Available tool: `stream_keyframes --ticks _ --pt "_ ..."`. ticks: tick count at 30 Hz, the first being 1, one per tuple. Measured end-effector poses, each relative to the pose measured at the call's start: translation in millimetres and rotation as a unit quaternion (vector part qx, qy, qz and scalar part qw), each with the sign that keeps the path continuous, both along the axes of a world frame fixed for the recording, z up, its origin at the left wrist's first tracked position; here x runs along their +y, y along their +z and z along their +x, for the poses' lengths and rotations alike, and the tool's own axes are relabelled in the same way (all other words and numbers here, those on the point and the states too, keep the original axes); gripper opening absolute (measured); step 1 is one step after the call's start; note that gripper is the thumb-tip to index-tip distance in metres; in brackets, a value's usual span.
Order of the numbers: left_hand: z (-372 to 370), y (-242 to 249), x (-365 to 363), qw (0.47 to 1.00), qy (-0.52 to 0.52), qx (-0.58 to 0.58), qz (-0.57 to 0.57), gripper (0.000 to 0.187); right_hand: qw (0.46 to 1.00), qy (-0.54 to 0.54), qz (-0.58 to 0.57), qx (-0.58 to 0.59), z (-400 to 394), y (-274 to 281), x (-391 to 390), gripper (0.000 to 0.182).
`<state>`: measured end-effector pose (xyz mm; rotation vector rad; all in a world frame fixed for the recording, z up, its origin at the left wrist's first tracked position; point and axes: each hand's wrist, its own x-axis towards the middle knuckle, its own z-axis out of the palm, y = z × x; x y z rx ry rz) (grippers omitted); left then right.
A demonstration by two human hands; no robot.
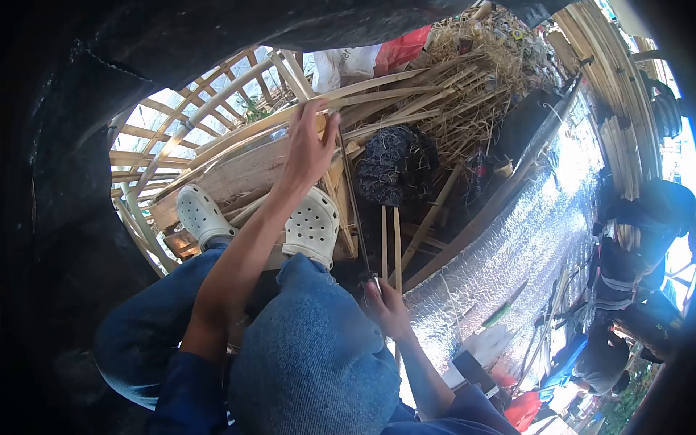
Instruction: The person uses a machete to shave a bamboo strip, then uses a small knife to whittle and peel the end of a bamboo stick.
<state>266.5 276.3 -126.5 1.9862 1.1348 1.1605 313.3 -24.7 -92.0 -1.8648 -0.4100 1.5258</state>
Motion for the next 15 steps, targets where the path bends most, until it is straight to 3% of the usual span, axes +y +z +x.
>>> stream_keyframes --ticks 2,3,6,10,12,14,15 --pt "5.7 4.3 3.0 0.995 -0.011 0.092 -0.044 0.031 1.000 0.004 -0.009 -0.026 -5.0 -0.7 1.9 0.040" --pt "5.4 15.9 6.7 0.967 -0.044 0.195 -0.159 0.041 0.998 0.009 -0.019 -0.053 -8.2 -0.2 2.3 0.042" --pt "14.4 -10.8 24.2 0.950 -0.074 0.279 -0.121 0.042 0.992 0.063 0.026 -0.105 -9.1 1.5 14.7 0.043" --pt "20.0 -19.4 29.7 0.980 0.028 0.195 -0.009 0.037 0.989 0.051 -0.029 -0.134 -19.9 4.8 32.8 0.044" --pt "17.3 -22.4 31.9 0.995 0.052 0.083 0.030 0.036 0.997 0.015 -0.049 -0.055 -18.2 -3.9 34.2 0.045" --pt "5.8 -26.7 23.4 0.996 0.045 0.068 0.030 0.037 0.995 0.034 -0.063 -0.070 -12.4 7.1 40.8 0.048" --pt "0.7 -27.5 19.7 0.999 0.020 0.038 -0.022 0.038 0.996 0.024 -0.044 -0.073 -8.8 7.4 44.2 0.049"
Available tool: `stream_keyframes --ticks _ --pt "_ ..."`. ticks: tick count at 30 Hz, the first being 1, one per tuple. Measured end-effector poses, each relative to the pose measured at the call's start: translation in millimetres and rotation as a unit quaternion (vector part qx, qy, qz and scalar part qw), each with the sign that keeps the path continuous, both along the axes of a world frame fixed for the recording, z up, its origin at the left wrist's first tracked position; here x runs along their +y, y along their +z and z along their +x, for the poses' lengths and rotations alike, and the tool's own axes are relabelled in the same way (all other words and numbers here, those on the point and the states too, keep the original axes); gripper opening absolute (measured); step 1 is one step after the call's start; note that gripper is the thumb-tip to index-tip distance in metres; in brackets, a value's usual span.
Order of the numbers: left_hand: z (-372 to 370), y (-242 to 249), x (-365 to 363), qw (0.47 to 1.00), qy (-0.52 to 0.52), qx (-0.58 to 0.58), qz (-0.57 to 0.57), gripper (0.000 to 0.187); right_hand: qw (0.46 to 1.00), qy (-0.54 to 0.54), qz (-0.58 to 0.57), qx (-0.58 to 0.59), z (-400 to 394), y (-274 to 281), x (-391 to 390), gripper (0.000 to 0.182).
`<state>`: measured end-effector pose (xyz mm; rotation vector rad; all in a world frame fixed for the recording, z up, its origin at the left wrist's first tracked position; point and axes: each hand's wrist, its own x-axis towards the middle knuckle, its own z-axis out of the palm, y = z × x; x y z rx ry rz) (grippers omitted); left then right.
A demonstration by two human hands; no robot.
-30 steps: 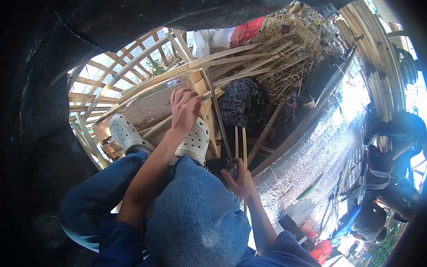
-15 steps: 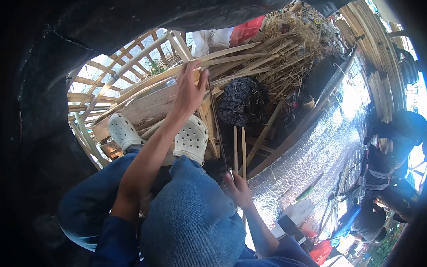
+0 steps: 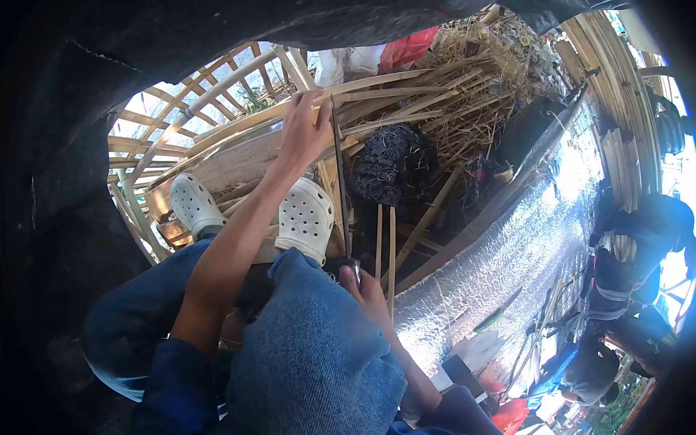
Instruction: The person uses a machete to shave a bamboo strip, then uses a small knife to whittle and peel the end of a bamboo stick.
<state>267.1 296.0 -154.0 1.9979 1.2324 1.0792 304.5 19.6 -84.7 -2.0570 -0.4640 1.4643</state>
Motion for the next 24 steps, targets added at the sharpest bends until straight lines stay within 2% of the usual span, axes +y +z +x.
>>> stream_keyframes --ticks 1,3,4,5,7,10,12,13,14,16,18,19,20,21,22,24 --pt "-4.0 4.0 -5.5 0.998 -0.024 -0.031 -0.053 0.038 1.000 -0.009 0.019 -0.002 -0.3 14.2 17.0 0.050" --pt "-8.9 14.7 -9.7 0.999 -0.025 -0.003 -0.043 0.038 0.997 -0.055 -0.028 0.055 9.1 40.2 59.9 0.050" --pt "-9.4 20.1 -9.0 0.994 -0.056 0.016 -0.092 0.039 0.993 -0.070 -0.037 0.092 12.1 43.1 78.1 0.050" --pt "-8.2 23.3 -6.5 0.986 -0.087 0.033 -0.141 0.040 0.989 -0.075 -0.024 0.122 16.4 37.3 91.1 0.048" --pt "-5.4 22.5 6.0 0.992 -0.074 0.044 -0.097 0.040 0.984 -0.085 -0.010 0.158 27.3 23.0 119.8 0.045" --pt "0.3 29.4 15.4 0.988 -0.052 0.047 -0.139 0.045 0.980 -0.094 0.017 0.172 43.2 -14.1 166.6 0.043" --pt "7.1 39.4 11.3 0.975 -0.047 0.133 -0.172 0.051 0.977 -0.097 0.047 0.184 50.8 -25.4 186.3 0.042" --pt "7.0 42.7 4.7 0.975 -0.046 0.135 -0.170 0.051 0.967 -0.127 0.046 0.218 52.2 -27.3 192.5 0.042" --pt "5.8 45.1 -5.5 0.970 -0.042 0.110 -0.214 0.054 0.954 -0.157 0.043 0.251 52.5 -29.2 195.1 0.042" --pt "3.4 38.2 -24.0 0.954 -0.045 0.076 -0.286 0.056 0.964 -0.124 0.049 0.232 53.0 -35.5 184.9 0.042" --pt "-9.3 30.9 -43.8 0.960 -0.036 0.045 -0.275 0.055 0.982 -0.070 0.051 0.171 51.2 -30.4 186.4 0.041" --pt "-13.8 27.9 -53.7 0.962 -0.032 0.014 -0.271 0.054 0.982 -0.071 0.055 0.165 52.9 -31.2 189.0 0.041" --pt "-20.5 14.9 -59.7 0.963 -0.035 0.008 -0.267 0.054 0.973 -0.092 0.030 0.209 55.7 -32.5 193.6 0.042" --pt "-29.7 -9.5 -63.1 0.986 -0.021 0.080 -0.143 0.052 0.961 -0.111 0.006 0.253 58.5 -32.2 197.2 0.042" --pt "-37.0 -27.6 -66.0 0.988 -0.004 0.153 -0.017 0.049 0.957 -0.099 0.000 0.272 59.3 -29.6 196.6 0.042" --pt "-44.2 -36.8 -70.8 0.988 -0.006 0.155 0.008 0.047 0.962 -0.088 0.012 0.259 58.0 -30.9 194.2 0.042"
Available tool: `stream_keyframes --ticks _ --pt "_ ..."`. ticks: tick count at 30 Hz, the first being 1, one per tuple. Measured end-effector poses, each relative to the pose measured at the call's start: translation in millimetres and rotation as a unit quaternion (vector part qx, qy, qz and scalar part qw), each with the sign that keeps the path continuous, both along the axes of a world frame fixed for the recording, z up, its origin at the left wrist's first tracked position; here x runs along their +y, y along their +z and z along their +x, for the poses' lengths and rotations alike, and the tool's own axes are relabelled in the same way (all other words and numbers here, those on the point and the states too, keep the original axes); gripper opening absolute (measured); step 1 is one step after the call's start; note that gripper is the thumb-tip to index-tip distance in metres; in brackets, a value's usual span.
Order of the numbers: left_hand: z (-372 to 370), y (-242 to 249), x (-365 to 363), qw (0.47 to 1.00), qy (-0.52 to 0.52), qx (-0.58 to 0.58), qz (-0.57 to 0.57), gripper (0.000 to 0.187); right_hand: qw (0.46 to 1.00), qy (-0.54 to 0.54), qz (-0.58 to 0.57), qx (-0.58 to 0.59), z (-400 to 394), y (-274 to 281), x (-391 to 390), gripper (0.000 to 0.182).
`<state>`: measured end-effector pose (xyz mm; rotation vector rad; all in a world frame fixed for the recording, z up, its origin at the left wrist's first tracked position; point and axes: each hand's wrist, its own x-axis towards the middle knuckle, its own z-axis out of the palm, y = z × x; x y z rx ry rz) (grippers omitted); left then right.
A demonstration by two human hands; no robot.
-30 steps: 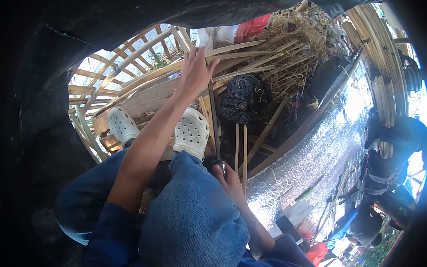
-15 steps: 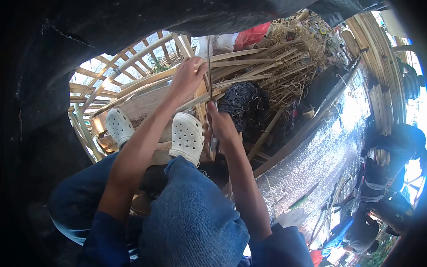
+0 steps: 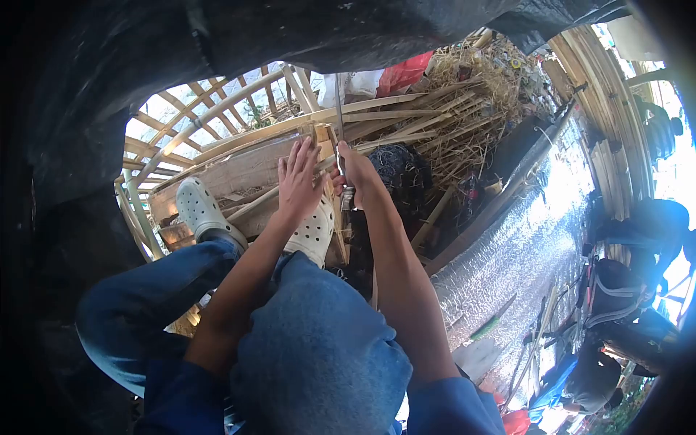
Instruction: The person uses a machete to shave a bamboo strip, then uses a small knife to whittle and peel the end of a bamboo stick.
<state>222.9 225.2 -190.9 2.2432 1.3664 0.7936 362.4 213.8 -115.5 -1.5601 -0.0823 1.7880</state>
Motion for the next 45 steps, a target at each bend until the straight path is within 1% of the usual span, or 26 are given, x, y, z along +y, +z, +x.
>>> stream_keyframes --ticks 1,2,3,5,6,8,11,13,16,19,20,23,27,29,30,31,32,34,35,36,37,39,40,41,43,45 --pt "-1.3 -1.3 3.3 1.000 -0.006 0.002 0.026 0.045 1.000 0.008 0.014 -0.015 -0.3 -0.3 2.1 0.041" --pt "0.3 -2.1 12.1 0.996 0.042 -0.073 -0.006 0.036 1.000 0.011 0.016 -0.012 -0.3 -0.7 3.7 0.041" --pt "-5.1 12.8 20.3 0.996 0.042 -0.074 -0.006 0.036 1.000 0.011 0.015 -0.013 -2.8 0.5 3.4 0.041" --pt "-19.6 55.5 38.1 0.970 0.094 -0.180 -0.135 0.025 1.000 -0.018 0.016 -0.008 -5.5 4.2 1.4 0.041" --pt "-20.9 63.3 50.5 0.969 0.091 -0.188 -0.130 0.025 1.000 -0.009 0.014 0.006 -0.9 -4.1 2.3 0.041" --pt "-31.7 75.2 72.1 0.980 0.078 -0.182 -0.032 0.018 1.000 -0.006 0.020 -0.015 -3.2 0.7 4.3 0.041" --pt "-19.9 100.2 76.1 0.986 0.036 -0.150 -0.069 0.018 0.997 -0.027 0.033 -0.068 -18.7 1.9 1.9 0.042" --pt "-3.5 94.4 79.0 0.968 -0.059 -0.197 -0.143 0.025 0.994 -0.055 0.037 -0.083 -23.7 3.9 -5.1 0.044" --pt "16.8 78.2 82.1 0.964 -0.130 -0.176 -0.153 0.031 0.993 -0.057 0.032 -0.101 -33.0 22.6 -45.2 0.048" --pt "29.4 63.3 80.3 0.961 -0.129 -0.149 -0.193 0.037 0.976 0.039 0.003 -0.213 -53.0 58.2 -115.2 0.052" --pt "30.0 60.6 76.8 0.967 -0.092 -0.153 -0.185 0.037 0.967 0.067 -0.009 -0.246 -58.6 64.8 -132.5 0.054" --pt "28.0 45.7 66.0 0.967 -0.025 -0.179 -0.183 0.035 0.970 0.048 -0.005 -0.237 -61.7 58.0 -139.5 0.057" --pt "23.9 37.8 52.5 0.960 -0.026 -0.226 -0.164 0.031 0.954 0.107 -0.009 -0.280 -32.4 44.0 -47.3 0.053" --pt "19.7 37.8 51.7 0.968 0.012 -0.197 -0.158 0.032 0.951 0.135 -0.009 -0.278 -18.4 24.8 -9.6 0.052" --pt "18.9 39.7 56.0 0.968 0.016 -0.196 -0.156 0.032 0.981 0.040 0.016 -0.190 -17.7 19.0 5.2 0.052" --pt "19.3 41.5 62.4 0.980 -0.017 -0.174 -0.095 0.035 0.993 -0.057 0.039 -0.094 -20.8 12.5 10.6 0.052" --pt "21.7 43.1 67.9 0.986 -0.049 -0.154 -0.036 0.037 0.993 -0.055 0.038 -0.093 -23.3 6.8 0.6 0.052" --pt "29.5 53.2 79.0 0.986 -0.080 -0.147 0.005 0.040 0.973 0.036 0.004 -0.227 -34.2 25.6 -41.6 0.052" --pt "34.2 54.4 81.2 0.983 -0.115 -0.135 0.041 0.042 0.981 -0.007 -0.008 -0.195 -43.2 36.7 -69.5 0.050" --pt "40.3 53.0 84.2 0.987 -0.133 -0.093 0.006 0.050 0.970 0.057 -0.033 -0.234 -52.6 66.8 -93.1 0.052" --pt "47.5 47.5 83.7 0.987 -0.131 -0.094 0.004 0.050 0.945 0.095 0.009 -0.311 -54.9 45.3 -126.9 0.053" --pt "59.3 37.3 80.3 0.977 -0.189 0.038 0.095 0.057 0.940 0.109 0.043 -0.320 -64.1 59.5 -145.1 0.055" --pt "59.2 37.2 78.4 0.972 -0.224 0.071 0.012 0.058 0.939 0.119 0.010 -0.324 -65.4 60.8 -143.6 0.056" --pt "58.5 37.9 82.0 0.972 -0.224 0.073 0.010 0.058 0.936 0.127 -0.022 -0.326 -67.3 63.4 -142.4 0.057" --pt "61.3 41.5 95.8 0.964 -0.214 0.129 -0.090 0.056 0.923 0.170 -0.035 -0.343 -67.5 67.9 -130.3 0.056" --pt "61.0 34.6 111.1 0.964 -0.217 0.126 -0.085 0.055 0.870 0.195 0.021 -0.452 -68.4 47.5 -128.2 0.054"
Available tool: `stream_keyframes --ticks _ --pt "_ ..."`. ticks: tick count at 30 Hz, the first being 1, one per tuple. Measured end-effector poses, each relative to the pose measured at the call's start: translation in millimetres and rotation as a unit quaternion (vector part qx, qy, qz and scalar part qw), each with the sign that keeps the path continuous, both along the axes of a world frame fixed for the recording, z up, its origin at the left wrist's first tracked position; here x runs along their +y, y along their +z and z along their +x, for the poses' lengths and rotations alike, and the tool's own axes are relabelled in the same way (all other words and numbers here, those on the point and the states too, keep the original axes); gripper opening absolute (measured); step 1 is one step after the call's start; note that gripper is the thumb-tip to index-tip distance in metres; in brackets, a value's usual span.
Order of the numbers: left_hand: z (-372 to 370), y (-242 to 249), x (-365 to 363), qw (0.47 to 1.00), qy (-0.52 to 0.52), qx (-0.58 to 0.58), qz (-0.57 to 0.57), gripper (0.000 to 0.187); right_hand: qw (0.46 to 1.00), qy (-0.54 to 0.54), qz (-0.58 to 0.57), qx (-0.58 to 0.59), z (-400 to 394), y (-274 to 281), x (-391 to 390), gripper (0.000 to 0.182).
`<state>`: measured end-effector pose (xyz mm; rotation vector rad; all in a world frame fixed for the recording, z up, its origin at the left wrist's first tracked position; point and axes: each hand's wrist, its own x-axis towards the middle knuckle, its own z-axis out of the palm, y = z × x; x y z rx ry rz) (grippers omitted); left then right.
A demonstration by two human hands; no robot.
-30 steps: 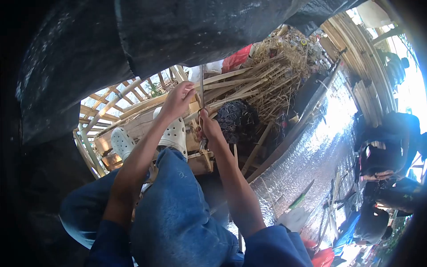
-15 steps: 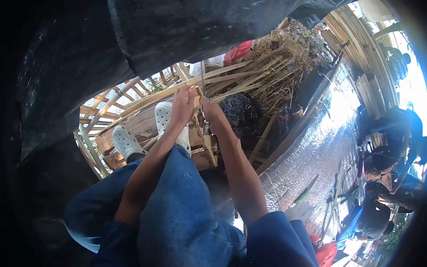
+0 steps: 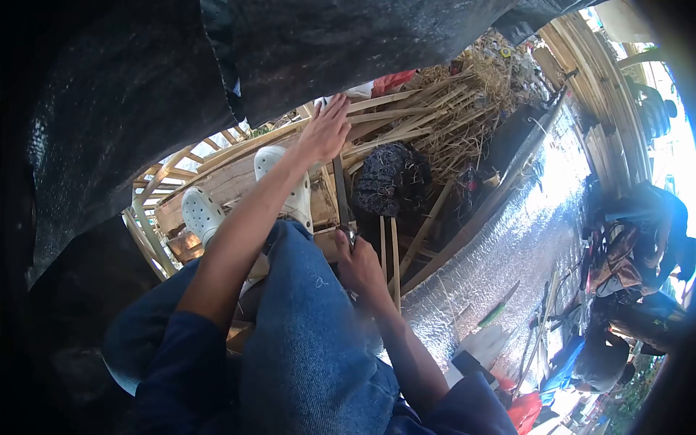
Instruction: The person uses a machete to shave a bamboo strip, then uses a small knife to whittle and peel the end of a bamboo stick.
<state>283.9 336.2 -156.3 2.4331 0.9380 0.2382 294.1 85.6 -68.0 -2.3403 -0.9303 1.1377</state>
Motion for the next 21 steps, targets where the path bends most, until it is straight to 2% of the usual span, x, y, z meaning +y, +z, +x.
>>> stream_keyframes --ticks 2,3,4,6,7,9,10,11,12,13,14,15,16,18,19,20,21 --pt "0.9 -2.6 11.2 1.000 0.001 0.021 0.015 0.055 1.000 -0.001 0.023 -0.011 -0.1 -0.6 10.3 0.053" --pt "0.9 -5.9 13.3 0.997 0.036 -0.036 0.064 0.053 0.999 -0.028 0.008 0.034 1.5 3.0 21.4 0.053" --pt "2.0 -6.6 14.7 0.997 0.033 -0.036 0.067 0.053 0.996 -0.054 -0.002 0.077 4.5 4.7 36.4 0.053" --pt "5.5 -9.3 14.4 0.983 0.097 -0.124 0.097 0.047 0.982 -0.112 0.013 0.152 16.3 -11.0 67.3 0.053" --pt "3.6 -11.5 14.1 0.987 0.118 -0.098 0.036 0.042 0.982 -0.113 0.013 0.153 22.0 -22.8 82.2 0.053" --pt "-8.3 -16.2 13.3 0.985 0.119 -0.115 0.041 0.042 0.971 -0.096 0.091 0.197 26.9 -38.6 99.6 0.053" --pt "-13.9 -15.7 14.9 0.982 0.119 -0.134 0.052 0.042 0.971 -0.095 0.091 0.199 27.7 -39.4 99.7 0.053" --pt "-18.3 -14.2 16.0 0.971 0.100 -0.206 0.061 0.044 0.962 -0.128 0.071 0.231 28.8 -38.9 100.1 0.051" --pt "-25.4 -16.1 15.2 0.972 0.100 -0.203 0.061 0.044 0.950 -0.162 0.050 0.262 29.6 -35.9 99.5 0.049" --pt "-34.4 -19.5 12.7 0.977 0.081 -0.182 0.072 0.045 0.952 -0.145 0.062 0.261 28.2 -27.4 87.4 0.050" --pt "-42.0 -21.9 12.8 0.981 0.060 -0.162 0.085 0.045 0.968 -0.126 0.017 0.215 25.4 -16.6 70.8 0.052" --pt "-49.7 -22.4 15.0 0.990 0.062 -0.126 -0.029 0.045 0.980 -0.107 -0.028 0.167 19.5 1.3 51.0 0.054" --pt "-56.5 -16.1 15.3 0.990 0.061 -0.127 -0.030 0.045 0.986 -0.079 -0.011 0.148 13.9 8.2 23.2 0.054" --pt "-72.1 25.7 18.7 0.979 -0.021 -0.079 0.186 0.045 0.992 -0.037 0.042 0.117 4.9 6.7 -37.2 0.054" --pt "-77.6 50.3 18.3 0.997 -0.029 -0.065 0.019 0.043 0.991 -0.022 0.076 0.105 4.1 -1.4 -55.6 0.054" --pt "-80.1 38.6 21.2 0.997 -0.028 -0.063 0.019 0.043 0.991 -0.021 0.076 0.107 3.1 2.2 -51.4 0.054" --pt "-82.0 25.8 22.4 0.993 -0.067 -0.086 -0.051 0.042 0.989 -0.045 0.049 0.132 4.2 4.6 -45.3 0.054"
